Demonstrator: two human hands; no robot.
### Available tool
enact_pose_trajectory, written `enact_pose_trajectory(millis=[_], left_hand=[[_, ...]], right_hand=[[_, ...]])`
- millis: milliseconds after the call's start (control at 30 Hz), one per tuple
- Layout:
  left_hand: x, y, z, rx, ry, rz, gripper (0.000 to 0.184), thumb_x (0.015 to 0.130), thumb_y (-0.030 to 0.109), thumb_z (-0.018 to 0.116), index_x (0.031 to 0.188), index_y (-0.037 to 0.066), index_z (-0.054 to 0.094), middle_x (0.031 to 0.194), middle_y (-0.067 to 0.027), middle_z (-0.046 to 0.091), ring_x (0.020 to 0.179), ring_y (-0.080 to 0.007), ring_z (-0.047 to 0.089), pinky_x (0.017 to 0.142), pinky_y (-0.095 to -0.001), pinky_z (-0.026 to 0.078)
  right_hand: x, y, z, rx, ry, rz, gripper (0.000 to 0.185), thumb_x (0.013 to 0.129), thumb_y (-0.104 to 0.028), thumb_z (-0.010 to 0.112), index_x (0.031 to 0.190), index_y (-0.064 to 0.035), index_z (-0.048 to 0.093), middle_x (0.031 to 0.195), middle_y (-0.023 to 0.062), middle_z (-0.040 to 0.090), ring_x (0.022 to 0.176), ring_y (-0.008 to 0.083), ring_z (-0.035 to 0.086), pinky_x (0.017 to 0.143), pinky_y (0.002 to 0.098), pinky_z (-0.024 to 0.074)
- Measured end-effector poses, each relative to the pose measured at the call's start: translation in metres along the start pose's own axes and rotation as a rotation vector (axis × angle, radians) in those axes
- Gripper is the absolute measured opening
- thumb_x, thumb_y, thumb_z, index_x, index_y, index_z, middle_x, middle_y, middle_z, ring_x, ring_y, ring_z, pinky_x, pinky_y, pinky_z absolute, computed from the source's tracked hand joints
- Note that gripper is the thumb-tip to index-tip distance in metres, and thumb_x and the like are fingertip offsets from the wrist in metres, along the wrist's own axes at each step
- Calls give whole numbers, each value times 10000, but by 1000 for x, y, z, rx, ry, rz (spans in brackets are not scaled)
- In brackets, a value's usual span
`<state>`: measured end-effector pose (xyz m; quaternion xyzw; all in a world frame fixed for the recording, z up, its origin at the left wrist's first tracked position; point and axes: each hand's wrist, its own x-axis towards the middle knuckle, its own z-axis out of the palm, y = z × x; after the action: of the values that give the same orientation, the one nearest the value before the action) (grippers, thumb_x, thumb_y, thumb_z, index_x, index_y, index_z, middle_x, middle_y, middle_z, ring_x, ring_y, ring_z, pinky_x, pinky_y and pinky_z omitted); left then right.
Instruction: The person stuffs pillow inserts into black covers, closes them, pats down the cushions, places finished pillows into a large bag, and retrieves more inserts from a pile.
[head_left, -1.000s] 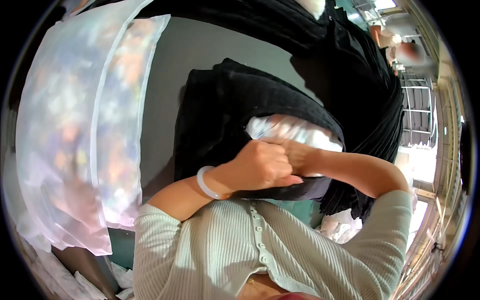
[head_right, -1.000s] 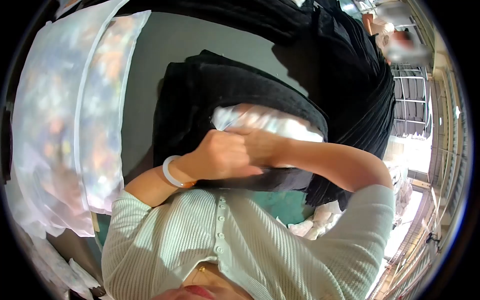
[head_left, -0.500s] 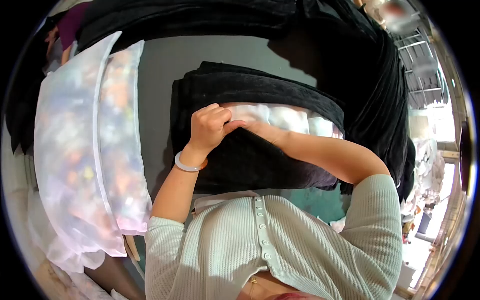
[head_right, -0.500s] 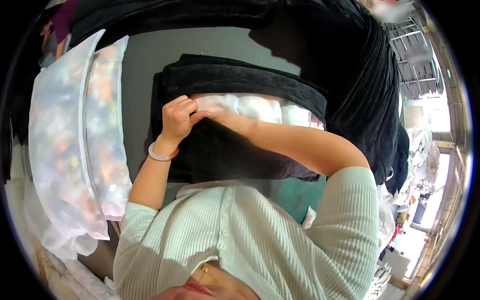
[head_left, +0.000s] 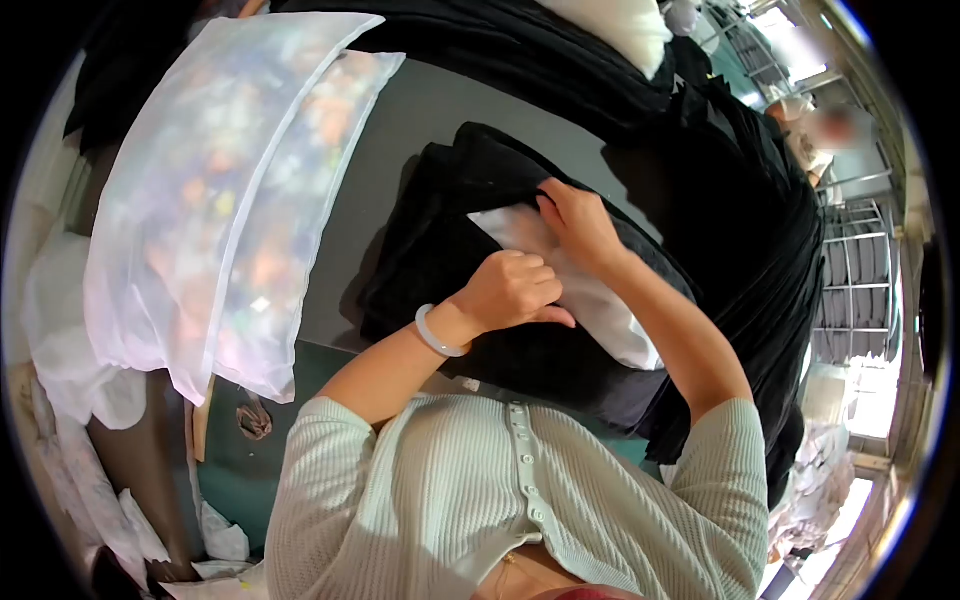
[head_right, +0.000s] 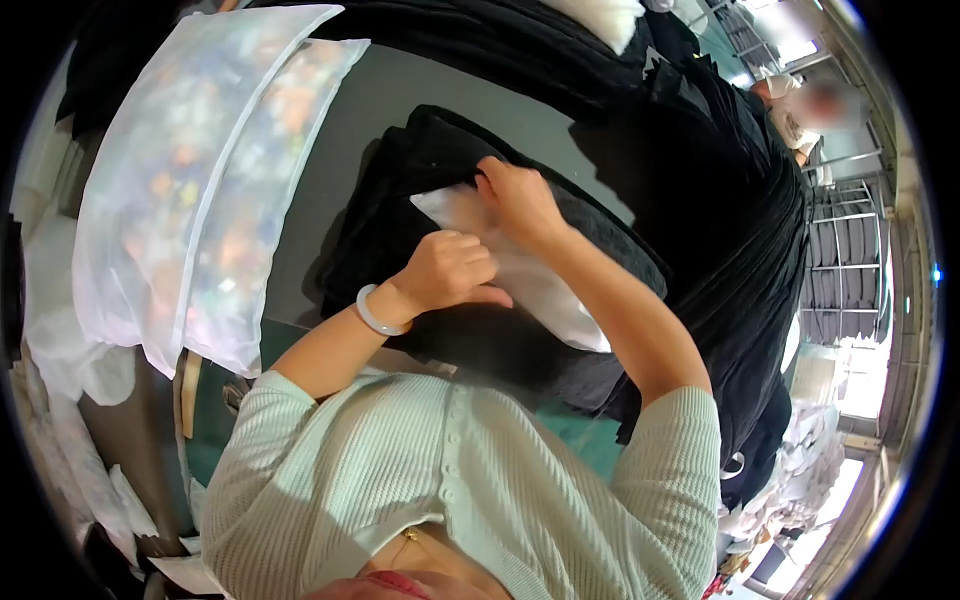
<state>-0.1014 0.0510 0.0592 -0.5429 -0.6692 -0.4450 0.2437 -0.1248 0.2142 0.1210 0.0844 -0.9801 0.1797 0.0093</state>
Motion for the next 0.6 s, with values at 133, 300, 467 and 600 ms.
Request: enact_pose_trajectory(millis=[133,300,467,600], left_hand=[[1,-26,30,96,162,-18,435,775,416,725,573,119,479,568,-35,473,522,-208,520,484,-303,421],[46,-3,24,-171,281,22,440,778,350,755,560,88,476,545,-54,462,507,-214,519,476,-311,415],[45,-40,54,-323,209,-173,453,823,376,709,565,64,508,548,-80,514,533,-264,567,510,-357,442],[11,-52,74,-348,52,-354,412,864,341,665,597,48,552,612,-118,575,592,-311,594,558,-410,452]], right_hand=[[-15,2,20,764,59,325,263,967,-211,546,1022,37,611,923,26,666,851,134,578,724,305,462],[6,47,35,970,-112,342,221,952,-180,574,949,36,618,749,-28,528,713,51,470,629,241,422],[18,58,45,870,-122,177,157,908,-150,664,893,4,638,724,-13,599,688,11,468,593,217,442],[60,60,4,925,-362,372,154,879,-168,673,862,-16,655,734,20,640,661,96,598,583,261,482]])
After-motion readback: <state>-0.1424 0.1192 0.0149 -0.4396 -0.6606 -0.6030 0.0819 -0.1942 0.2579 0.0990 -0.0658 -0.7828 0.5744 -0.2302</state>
